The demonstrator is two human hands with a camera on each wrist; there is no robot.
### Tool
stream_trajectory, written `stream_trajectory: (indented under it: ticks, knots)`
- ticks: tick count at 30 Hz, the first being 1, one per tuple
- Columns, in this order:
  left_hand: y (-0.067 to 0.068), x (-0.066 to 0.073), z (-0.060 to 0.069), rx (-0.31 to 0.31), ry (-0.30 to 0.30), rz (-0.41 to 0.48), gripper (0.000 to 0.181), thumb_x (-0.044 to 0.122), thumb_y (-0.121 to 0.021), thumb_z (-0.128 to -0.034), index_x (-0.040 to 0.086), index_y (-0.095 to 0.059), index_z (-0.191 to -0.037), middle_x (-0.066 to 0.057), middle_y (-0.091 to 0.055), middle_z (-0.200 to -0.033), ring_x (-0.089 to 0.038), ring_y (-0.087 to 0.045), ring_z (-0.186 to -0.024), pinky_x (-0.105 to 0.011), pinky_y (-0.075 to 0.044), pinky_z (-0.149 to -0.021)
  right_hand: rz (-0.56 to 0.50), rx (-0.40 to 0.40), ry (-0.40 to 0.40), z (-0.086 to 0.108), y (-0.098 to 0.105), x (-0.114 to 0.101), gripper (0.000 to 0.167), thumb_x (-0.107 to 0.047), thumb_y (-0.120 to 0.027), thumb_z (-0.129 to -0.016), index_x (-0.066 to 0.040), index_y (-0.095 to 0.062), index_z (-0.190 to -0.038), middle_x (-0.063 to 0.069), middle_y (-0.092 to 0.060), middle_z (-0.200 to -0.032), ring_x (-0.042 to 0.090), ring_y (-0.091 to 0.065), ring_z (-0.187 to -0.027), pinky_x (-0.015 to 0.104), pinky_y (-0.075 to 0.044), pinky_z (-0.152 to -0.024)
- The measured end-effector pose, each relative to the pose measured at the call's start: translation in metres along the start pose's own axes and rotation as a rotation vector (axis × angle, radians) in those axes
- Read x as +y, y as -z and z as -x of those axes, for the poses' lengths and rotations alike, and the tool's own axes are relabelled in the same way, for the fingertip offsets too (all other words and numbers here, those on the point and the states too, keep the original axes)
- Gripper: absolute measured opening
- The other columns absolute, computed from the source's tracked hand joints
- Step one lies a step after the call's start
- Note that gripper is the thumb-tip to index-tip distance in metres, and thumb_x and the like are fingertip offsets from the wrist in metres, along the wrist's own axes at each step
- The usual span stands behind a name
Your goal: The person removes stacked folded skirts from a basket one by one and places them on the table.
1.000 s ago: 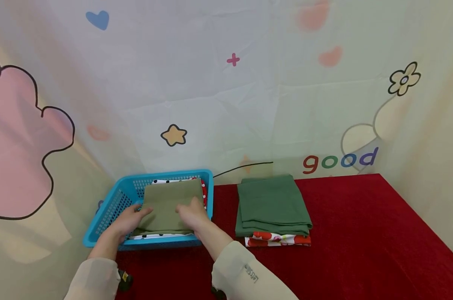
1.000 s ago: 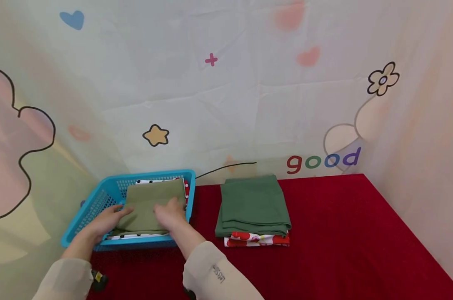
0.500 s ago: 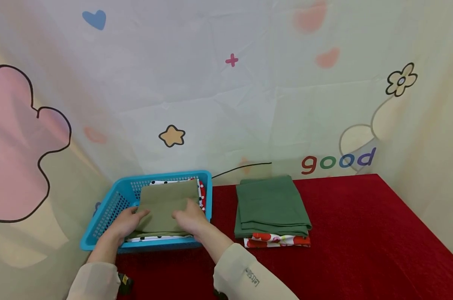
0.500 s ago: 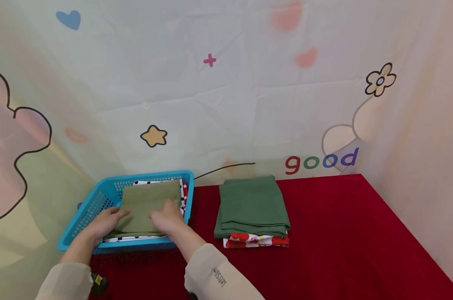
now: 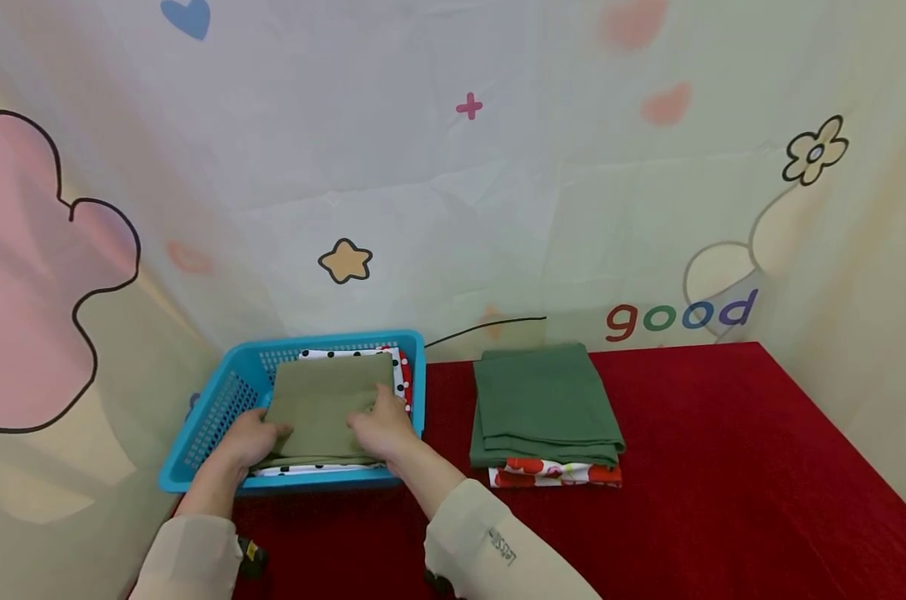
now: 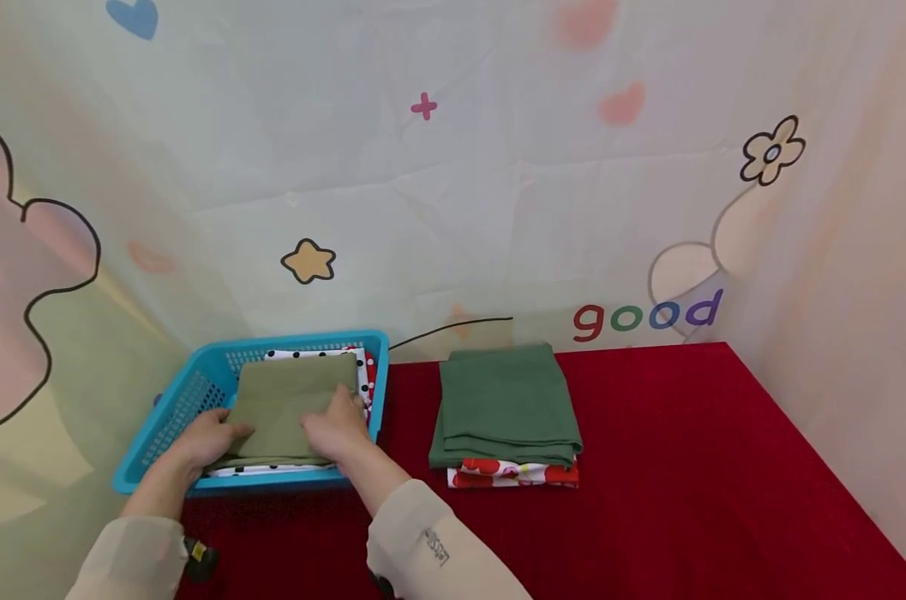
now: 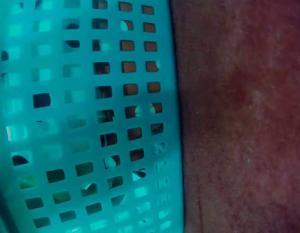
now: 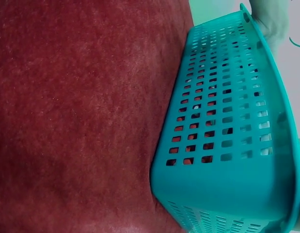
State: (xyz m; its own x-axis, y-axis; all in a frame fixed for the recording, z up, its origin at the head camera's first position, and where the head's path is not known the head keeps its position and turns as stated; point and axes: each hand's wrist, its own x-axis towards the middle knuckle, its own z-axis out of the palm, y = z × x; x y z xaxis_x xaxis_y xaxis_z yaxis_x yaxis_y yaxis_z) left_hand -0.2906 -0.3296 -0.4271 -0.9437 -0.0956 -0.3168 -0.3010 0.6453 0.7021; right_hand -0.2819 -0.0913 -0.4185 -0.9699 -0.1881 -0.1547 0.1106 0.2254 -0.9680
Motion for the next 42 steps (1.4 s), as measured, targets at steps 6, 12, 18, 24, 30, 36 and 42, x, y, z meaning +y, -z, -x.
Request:
stream_trajectory:
  ticks: [6,12,18,24,30,36,42]
  knots:
    - [0.001,0.001,-0.001,0.047,-0.007,0.017,0.077,0.020,-0.048,-0.1062,-0.015,-0.004,-0.159,-0.041,-0.010,-0.163,-0.058,-0.018,-0.150,-0.066,-0.027,-0.122,0.002,0.021,0.005,-0.004,-0.002,-0.001,0.075,-0.016,-0.064,-0.095,-0.007,-0.030,-0.161,0.019,-0.036,-0.162,0.036,-0.041,-0.138,0.057,-0.041,-0.113]
    - [0.002,0.000,0.000,0.037,0.025,0.059,0.081,0.029,-0.047,-0.1083,-0.015,-0.003,-0.159,-0.040,-0.012,-0.163,-0.056,-0.022,-0.149,-0.066,-0.029,-0.121,0.029,0.051,0.017,-0.005,-0.005,0.000,0.073,-0.014,-0.066,-0.094,-0.008,-0.036,-0.159,0.016,-0.042,-0.161,0.043,-0.021,-0.156,0.060,-0.029,-0.123]
    - [0.003,-0.001,-0.001,0.046,0.079,0.071,0.091,0.044,-0.048,-0.1070,-0.018,-0.004,-0.157,-0.041,-0.014,-0.162,-0.054,-0.025,-0.147,-0.064,-0.030,-0.120,0.022,0.055,0.021,-0.006,-0.006,0.000,0.071,-0.016,-0.067,-0.095,-0.010,-0.037,-0.159,0.013,-0.046,-0.158,0.034,-0.041,-0.142,0.055,-0.042,-0.114]
    - [0.002,-0.002,0.000,0.075,0.103,0.065,0.084,0.048,-0.051,-0.1037,-0.016,-0.029,-0.153,-0.035,-0.035,-0.152,-0.042,-0.044,-0.129,-0.053,-0.044,-0.105,-0.040,0.057,0.031,-0.009,-0.006,0.000,0.070,-0.013,-0.066,-0.095,-0.011,-0.036,-0.159,0.015,-0.045,-0.155,0.031,-0.047,-0.133,0.052,-0.046,-0.110]
    - [0.001,-0.003,0.001,0.081,0.066,0.084,0.063,0.043,-0.054,-0.1046,-0.013,-0.053,-0.134,-0.024,-0.054,-0.124,-0.029,-0.055,-0.104,-0.035,-0.048,-0.079,-0.056,0.061,-0.007,-0.012,-0.008,0.002,0.072,-0.014,-0.066,-0.096,-0.012,-0.033,-0.160,0.014,-0.046,-0.157,0.032,-0.047,-0.132,0.053,-0.044,-0.111]
    - [0.000,-0.006,0.000,0.063,0.039,0.101,0.064,0.042,-0.051,-0.1075,-0.013,-0.043,-0.140,-0.022,-0.051,-0.124,-0.029,-0.053,-0.107,-0.034,-0.047,-0.081,-0.061,0.050,-0.008,-0.013,-0.008,0.003,0.074,-0.014,-0.066,-0.096,-0.010,-0.030,-0.161,0.014,-0.045,-0.157,0.032,-0.046,-0.135,0.054,-0.043,-0.113]
    - [0.002,-0.004,0.001,0.036,0.007,0.155,0.068,0.040,-0.045,-0.1106,-0.012,-0.031,-0.153,-0.026,-0.050,-0.136,-0.031,-0.055,-0.116,-0.040,-0.051,-0.090,-0.109,0.002,0.027,-0.017,-0.007,0.003,0.071,-0.010,-0.064,-0.095,-0.005,-0.034,-0.160,0.015,-0.049,-0.153,0.030,-0.048,-0.133,0.052,-0.042,-0.115]
